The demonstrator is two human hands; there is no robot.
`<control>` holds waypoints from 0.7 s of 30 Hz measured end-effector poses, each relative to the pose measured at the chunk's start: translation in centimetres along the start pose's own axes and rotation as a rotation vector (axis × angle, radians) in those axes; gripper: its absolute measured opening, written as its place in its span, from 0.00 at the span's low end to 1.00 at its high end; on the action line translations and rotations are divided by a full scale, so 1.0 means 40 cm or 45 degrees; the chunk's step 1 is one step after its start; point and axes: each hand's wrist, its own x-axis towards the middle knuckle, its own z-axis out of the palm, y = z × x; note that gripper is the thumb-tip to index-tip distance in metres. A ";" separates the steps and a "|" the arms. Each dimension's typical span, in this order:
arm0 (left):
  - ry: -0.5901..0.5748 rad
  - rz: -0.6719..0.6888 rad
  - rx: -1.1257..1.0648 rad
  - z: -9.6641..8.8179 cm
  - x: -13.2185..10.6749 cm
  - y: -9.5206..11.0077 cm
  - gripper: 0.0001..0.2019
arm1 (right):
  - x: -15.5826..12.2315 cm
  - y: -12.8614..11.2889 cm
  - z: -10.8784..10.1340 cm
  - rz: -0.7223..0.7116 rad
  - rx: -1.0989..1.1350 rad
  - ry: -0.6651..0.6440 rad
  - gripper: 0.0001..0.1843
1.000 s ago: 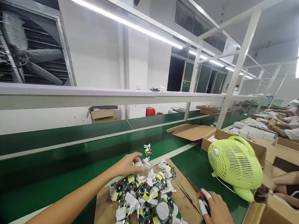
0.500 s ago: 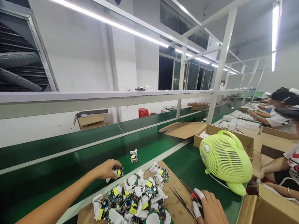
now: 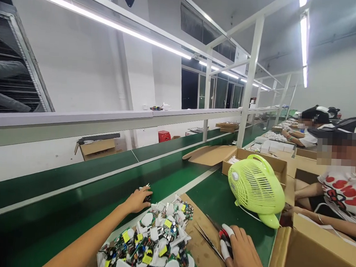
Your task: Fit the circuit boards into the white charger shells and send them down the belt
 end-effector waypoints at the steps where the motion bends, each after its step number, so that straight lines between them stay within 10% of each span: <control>1: 0.017 -0.017 0.009 0.006 -0.003 -0.012 0.16 | 0.001 -0.005 -0.002 0.021 0.002 0.013 0.19; 6: 0.132 -0.017 -0.066 -0.007 -0.021 -0.004 0.13 | 0.006 -0.020 -0.011 0.067 0.029 0.015 0.16; 14: -0.051 0.301 -0.331 -0.061 -0.120 0.160 0.20 | -0.013 -0.005 -0.006 0.091 0.087 -0.057 0.20; 21: 0.080 0.225 -0.462 -0.225 -0.444 0.193 0.28 | -0.013 0.009 -0.024 0.142 0.213 -0.109 0.28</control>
